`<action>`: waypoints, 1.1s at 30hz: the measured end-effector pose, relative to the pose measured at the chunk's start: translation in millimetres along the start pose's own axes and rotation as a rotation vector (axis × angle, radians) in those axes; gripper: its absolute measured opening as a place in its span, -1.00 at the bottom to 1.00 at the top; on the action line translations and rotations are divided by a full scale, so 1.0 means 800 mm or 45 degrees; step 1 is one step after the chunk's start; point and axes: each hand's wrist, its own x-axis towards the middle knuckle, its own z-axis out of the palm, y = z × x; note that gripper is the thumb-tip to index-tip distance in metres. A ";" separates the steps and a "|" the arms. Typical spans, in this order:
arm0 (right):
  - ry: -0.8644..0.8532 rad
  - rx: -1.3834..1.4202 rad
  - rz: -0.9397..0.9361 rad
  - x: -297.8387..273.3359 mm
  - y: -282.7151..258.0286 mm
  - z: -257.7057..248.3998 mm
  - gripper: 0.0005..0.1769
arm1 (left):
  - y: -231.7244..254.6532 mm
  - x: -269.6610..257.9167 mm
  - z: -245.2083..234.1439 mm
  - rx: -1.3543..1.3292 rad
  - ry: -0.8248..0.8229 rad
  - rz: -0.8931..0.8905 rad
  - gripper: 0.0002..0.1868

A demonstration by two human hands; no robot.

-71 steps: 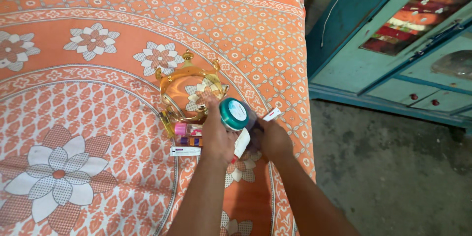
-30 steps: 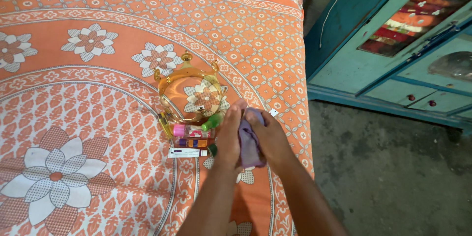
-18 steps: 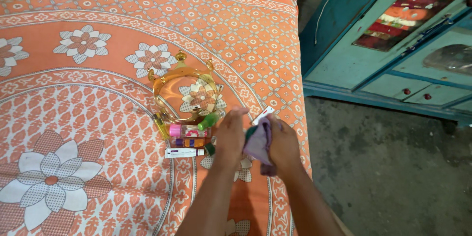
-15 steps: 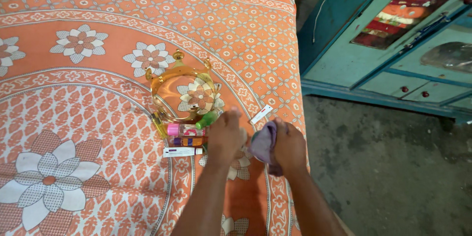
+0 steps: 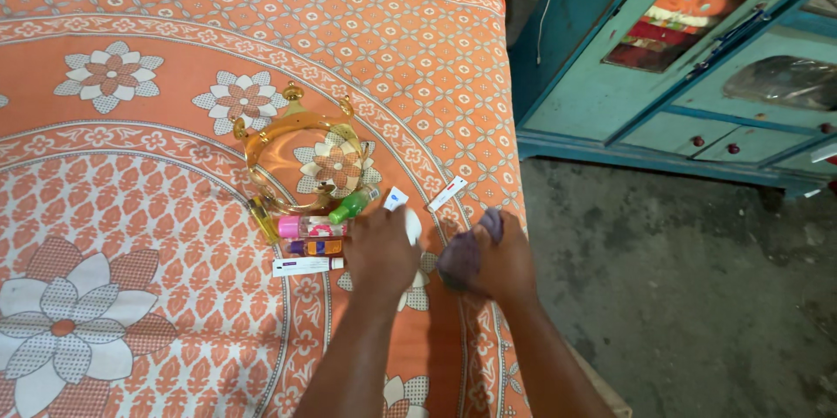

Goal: The person wipes several personal care items one by one with a purple cloth while sitting on a bed. They handle a blue bottle, a yellow bottle, a yellow bar of soap, a green tube, and small containers, then place each item on a nearby cabinet.

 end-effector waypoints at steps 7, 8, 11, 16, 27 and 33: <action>0.110 0.694 0.179 0.015 -0.049 -0.025 -0.54 | 0.000 0.034 -0.018 -1.710 -0.068 -0.426 -0.49; 0.087 0.727 0.143 0.014 -0.057 -0.024 -0.53 | -0.001 0.034 -0.017 -1.899 -0.121 -0.496 -0.56; -0.031 0.797 0.045 0.006 -0.080 -0.008 -0.47 | 0.001 0.036 -0.011 -2.220 -0.030 -0.454 -0.53; -0.239 0.563 -0.261 -0.016 -0.103 0.037 -0.41 | -0.004 0.039 0.005 -2.356 0.014 -0.087 -0.52; -0.226 1.240 0.537 0.031 -0.121 0.045 -0.31 | 0.006 0.035 0.011 -2.437 -0.215 -0.106 -0.46; -0.232 0.513 -0.037 0.004 -0.127 0.053 -0.27 | -0.004 0.034 0.005 -2.385 -0.084 -0.123 -0.52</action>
